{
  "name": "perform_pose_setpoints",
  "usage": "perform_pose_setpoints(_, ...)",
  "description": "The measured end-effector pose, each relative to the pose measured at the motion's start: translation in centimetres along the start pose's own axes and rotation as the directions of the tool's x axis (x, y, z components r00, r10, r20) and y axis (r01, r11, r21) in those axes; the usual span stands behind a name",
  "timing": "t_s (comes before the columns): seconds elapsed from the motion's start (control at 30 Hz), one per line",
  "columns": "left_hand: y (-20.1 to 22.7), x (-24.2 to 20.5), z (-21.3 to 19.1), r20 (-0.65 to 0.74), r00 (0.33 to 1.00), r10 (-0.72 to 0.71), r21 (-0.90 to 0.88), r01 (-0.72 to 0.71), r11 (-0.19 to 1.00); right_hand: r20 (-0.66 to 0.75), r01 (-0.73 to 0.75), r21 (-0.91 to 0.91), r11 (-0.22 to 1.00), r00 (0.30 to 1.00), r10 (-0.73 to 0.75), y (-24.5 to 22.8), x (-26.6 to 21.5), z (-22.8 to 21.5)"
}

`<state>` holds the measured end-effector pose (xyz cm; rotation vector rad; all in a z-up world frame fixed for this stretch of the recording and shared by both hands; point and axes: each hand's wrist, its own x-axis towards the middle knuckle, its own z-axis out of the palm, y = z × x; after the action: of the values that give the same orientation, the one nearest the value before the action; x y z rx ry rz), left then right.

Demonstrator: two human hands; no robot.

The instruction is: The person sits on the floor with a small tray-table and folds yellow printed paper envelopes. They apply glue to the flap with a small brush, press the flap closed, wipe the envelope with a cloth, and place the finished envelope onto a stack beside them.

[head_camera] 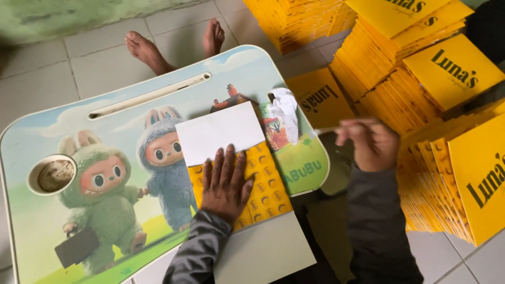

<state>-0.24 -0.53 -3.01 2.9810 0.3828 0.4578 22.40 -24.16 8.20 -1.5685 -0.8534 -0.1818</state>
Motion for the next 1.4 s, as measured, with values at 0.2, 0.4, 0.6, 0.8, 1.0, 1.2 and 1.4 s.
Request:
perform_pose_setpoints(0.2, 0.1, 0.2, -1.0, 0.039, 0.999, 0.003, -0.001, -0.003, 1.000, -0.341, -0.237, -0.010, 0.971, 0.914, 0.220, 6.3, -7.7, -8.1)
perform_pose_setpoints(0.4, 0.4, 0.3, -1.6, 0.080, 0.997, -0.017, -0.002, 0.017, 1.000, -0.364, -0.481, 0.026, 0.876, 0.812, 0.457, 11.3, -14.1, -9.8)
perform_pose_setpoints(0.6, 0.3, 0.3, -2.0, 0.131, 0.991, -0.006, 0.000, 0.006, 1.000, -0.342, -0.557, -0.072, 0.828, 0.793, 0.504, 11.9, -16.4, -8.7)
perform_pose_setpoints(0.8, 0.5, 0.4, -1.4, 0.122, 0.992, -0.039, -0.069, 0.047, 0.997, -0.243, -0.430, -0.481, 0.764, 0.903, 0.355, 13.4, -17.5, -8.1)
perform_pose_setpoints(1.0, 0.6, 0.5, -2.1, 0.114, 0.993, -0.039, -0.107, 0.051, 0.993, -0.089, -0.361, -0.602, 0.712, 0.917, 0.390, 19.2, -19.7, -7.8)
perform_pose_setpoints(1.2, 0.7, 0.6, -2.1, 0.110, 0.993, -0.042, -0.121, 0.055, 0.991, -0.075, -0.438, -0.693, 0.572, 0.834, 0.547, 19.6, -19.6, -7.1)
perform_pose_setpoints(1.4, 0.6, 0.5, -2.1, 0.107, 0.994, -0.035, -0.139, 0.049, 0.989, -0.098, -0.478, -0.582, 0.658, 0.844, 0.527, 18.6, -19.0, -7.7)
